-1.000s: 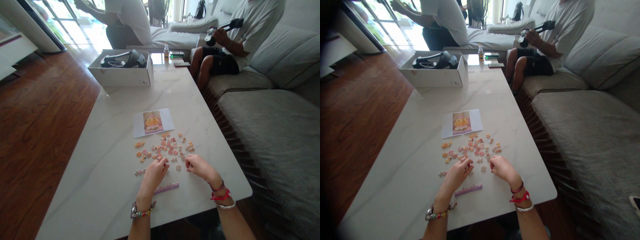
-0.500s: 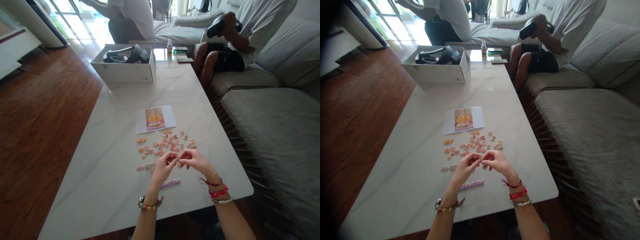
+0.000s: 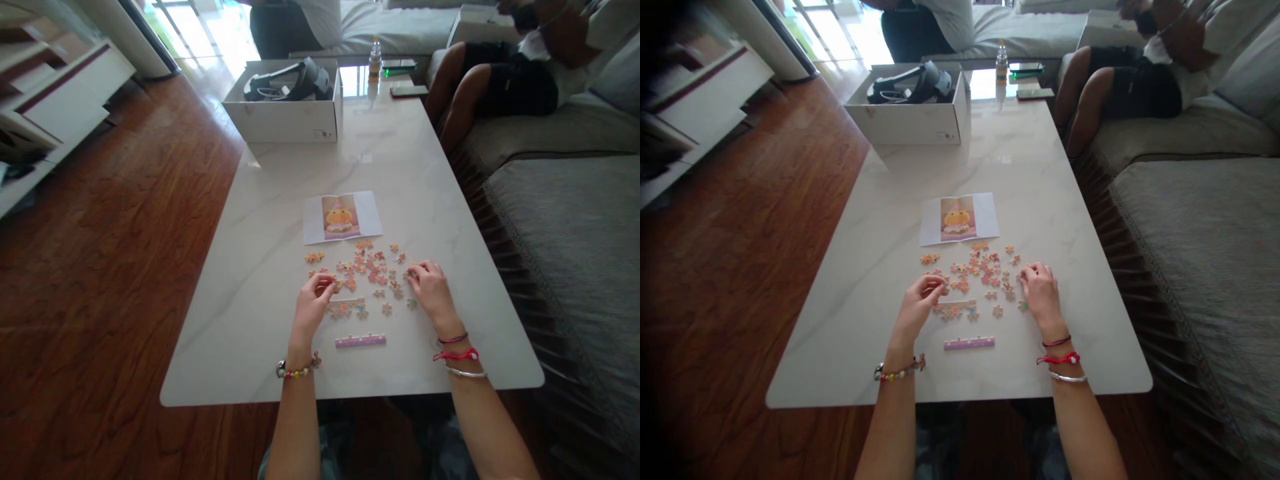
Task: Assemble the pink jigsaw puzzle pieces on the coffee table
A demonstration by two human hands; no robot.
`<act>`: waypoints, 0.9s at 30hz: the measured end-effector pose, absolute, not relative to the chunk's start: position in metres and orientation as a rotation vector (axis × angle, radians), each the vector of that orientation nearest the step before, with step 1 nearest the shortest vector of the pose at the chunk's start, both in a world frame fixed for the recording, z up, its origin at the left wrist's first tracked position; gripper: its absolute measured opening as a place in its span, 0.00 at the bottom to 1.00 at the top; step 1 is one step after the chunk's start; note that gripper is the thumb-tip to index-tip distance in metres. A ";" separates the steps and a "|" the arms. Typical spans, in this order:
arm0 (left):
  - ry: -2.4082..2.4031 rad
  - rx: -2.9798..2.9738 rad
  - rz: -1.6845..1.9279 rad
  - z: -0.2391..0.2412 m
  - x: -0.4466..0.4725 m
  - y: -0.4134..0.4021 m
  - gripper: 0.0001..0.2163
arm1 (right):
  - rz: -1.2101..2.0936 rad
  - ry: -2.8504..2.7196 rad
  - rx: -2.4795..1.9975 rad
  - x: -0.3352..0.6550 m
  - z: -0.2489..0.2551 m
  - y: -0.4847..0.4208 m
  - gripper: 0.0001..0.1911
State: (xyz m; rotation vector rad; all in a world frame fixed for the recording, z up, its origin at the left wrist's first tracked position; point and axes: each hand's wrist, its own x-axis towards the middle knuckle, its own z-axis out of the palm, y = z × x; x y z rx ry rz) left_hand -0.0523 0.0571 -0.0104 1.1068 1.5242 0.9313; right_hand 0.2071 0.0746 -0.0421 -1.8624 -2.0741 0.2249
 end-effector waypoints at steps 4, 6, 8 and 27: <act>1.505 1.151 0.862 -0.011 -0.056 0.054 0.09 | 0.264 -2.135 -1.824 0.207 -0.042 0.077 0.06; 1.500 1.161 0.849 -0.012 -0.058 0.052 0.08 | 0.266 -2.146 -1.817 0.208 -0.042 0.078 0.06; 1.505 1.175 0.848 -0.013 -0.061 0.051 0.07 | 0.262 -2.155 -1.819 0.208 -0.042 0.078 0.06; 1.548 1.369 0.743 -0.014 -0.068 0.048 0.03 | 0.938 -2.256 -1.188 0.138 -0.015 0.051 0.16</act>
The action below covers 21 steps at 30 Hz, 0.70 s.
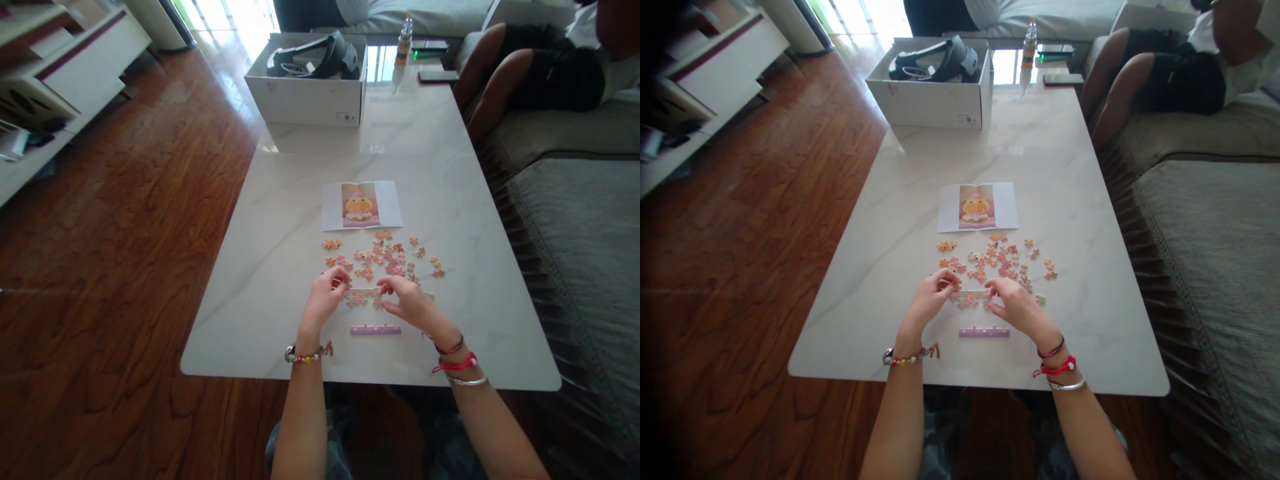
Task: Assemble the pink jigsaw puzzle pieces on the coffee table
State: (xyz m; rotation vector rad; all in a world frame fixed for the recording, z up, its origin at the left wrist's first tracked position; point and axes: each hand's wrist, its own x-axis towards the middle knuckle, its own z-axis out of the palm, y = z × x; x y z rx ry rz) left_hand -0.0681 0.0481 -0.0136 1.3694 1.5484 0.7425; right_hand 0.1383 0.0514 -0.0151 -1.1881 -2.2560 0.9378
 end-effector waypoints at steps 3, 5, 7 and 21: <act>1.559 1.448 0.668 -0.014 -0.067 0.048 0.04 | 0.940 -2.339 -1.153 0.122 -0.020 0.046 0.15; 1.572 1.494 0.629 -0.014 -0.066 0.048 0.05 | 0.909 -2.393 -1.150 0.118 -0.021 0.046 0.15; 1.580 1.535 0.606 -0.013 -0.065 0.048 0.06 | 0.869 -2.446 -1.155 0.118 -0.022 0.046 0.14; 1.583 1.662 0.463 -0.017 -0.061 0.047 0.13 | 0.716 -2.555 -1.187 0.116 -0.023 0.045 0.08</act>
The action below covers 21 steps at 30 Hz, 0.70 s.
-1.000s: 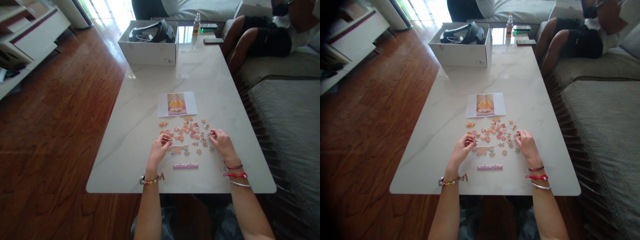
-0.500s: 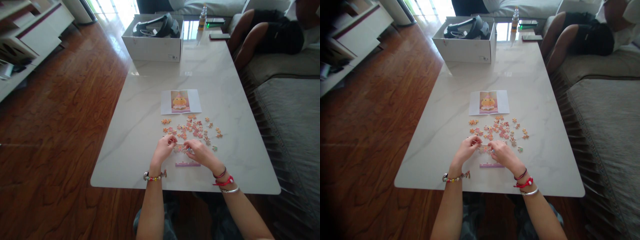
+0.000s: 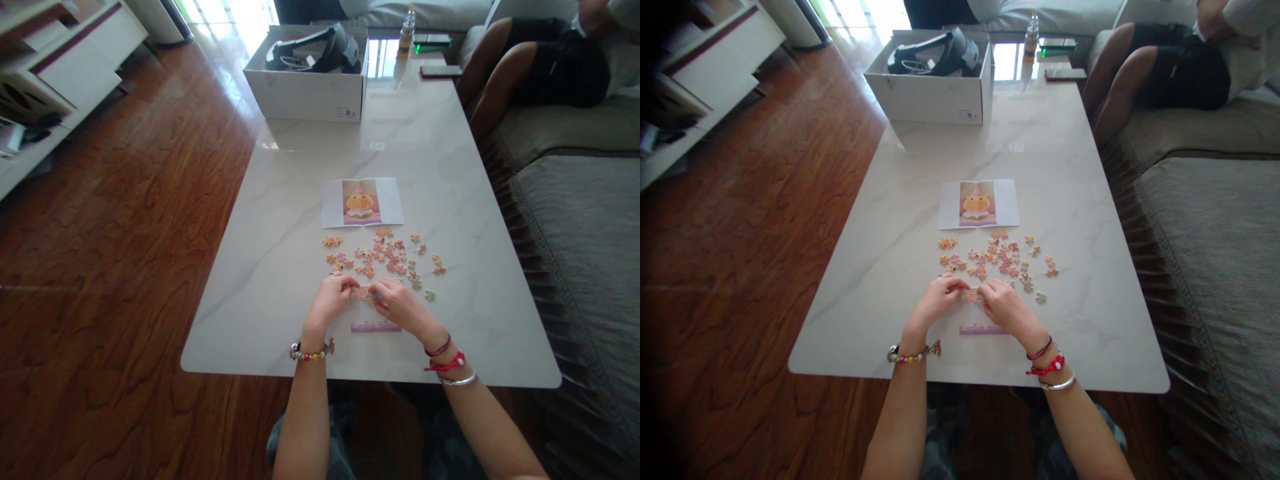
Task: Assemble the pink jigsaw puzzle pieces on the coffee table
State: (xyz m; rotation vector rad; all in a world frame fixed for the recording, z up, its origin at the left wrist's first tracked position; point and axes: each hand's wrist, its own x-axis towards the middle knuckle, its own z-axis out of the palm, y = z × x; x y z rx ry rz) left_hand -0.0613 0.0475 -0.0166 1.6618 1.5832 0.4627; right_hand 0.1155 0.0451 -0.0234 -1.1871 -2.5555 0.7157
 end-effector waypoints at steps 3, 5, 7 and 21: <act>1.588 1.666 0.455 -0.017 -0.060 0.047 0.13 | 0.734 -2.549 -1.186 0.116 -0.022 0.045 0.08; 1.586 1.674 0.456 -0.017 -0.059 0.047 0.13 | 0.753 -2.526 -1.196 0.117 -0.020 0.045 0.07; 1.579 1.687 0.453 -0.016 -0.059 0.046 0.12 | 0.786 -2.483 -1.208 0.119 -0.020 0.045 0.07; 1.560 1.595 0.508 -0.016 -0.060 0.045 0.11 | 0.750 -2.428 -1.328 0.117 -0.022 0.045 0.05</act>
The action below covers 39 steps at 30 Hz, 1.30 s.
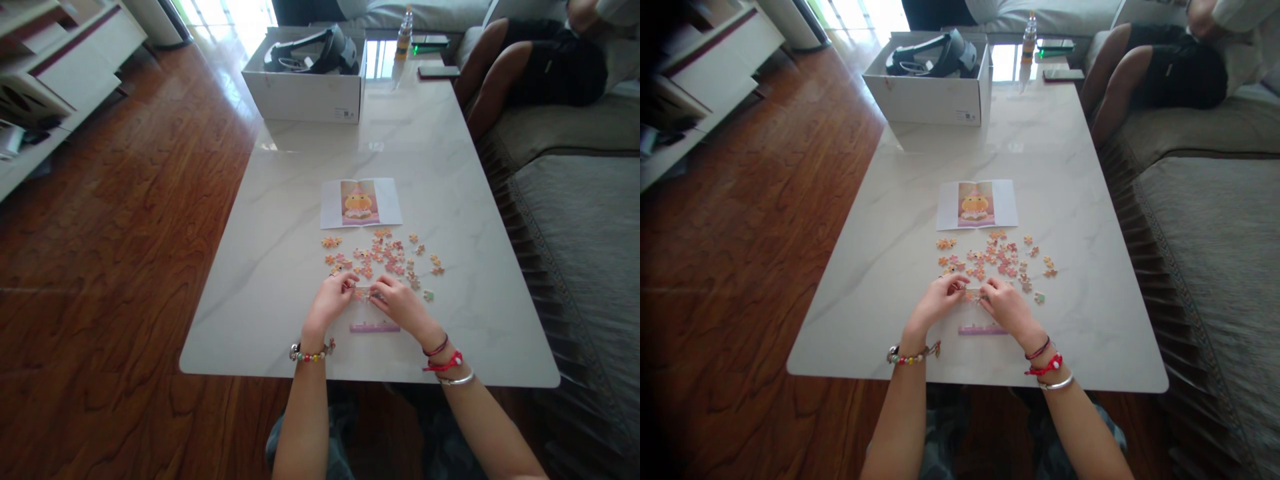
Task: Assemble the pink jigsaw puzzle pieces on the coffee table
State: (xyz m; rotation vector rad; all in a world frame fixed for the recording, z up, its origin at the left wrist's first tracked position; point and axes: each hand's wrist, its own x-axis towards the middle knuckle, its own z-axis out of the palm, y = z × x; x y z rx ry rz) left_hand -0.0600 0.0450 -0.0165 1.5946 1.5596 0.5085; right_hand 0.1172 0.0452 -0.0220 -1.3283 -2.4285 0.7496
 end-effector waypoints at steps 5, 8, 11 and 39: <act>1.562 1.411 0.607 -0.014 -0.064 0.045 0.10 | 0.852 -2.183 -1.450 0.132 -0.020 0.054 0.03; 1.534 1.395 0.624 -0.012 -0.065 0.046 0.07 | 1.183 -1.986 -1.411 0.130 -0.017 0.054 0.03; 1.490 1.403 0.656 -0.009 -0.064 0.045 0.06 | 1.504 -1.825 -1.303 0.122 -0.013 0.049 0.04; 1.262 1.201 0.417 -0.005 -0.054 0.042 0.04 | 0.570 -2.254 -1.781 0.150 -0.009 0.056 0.09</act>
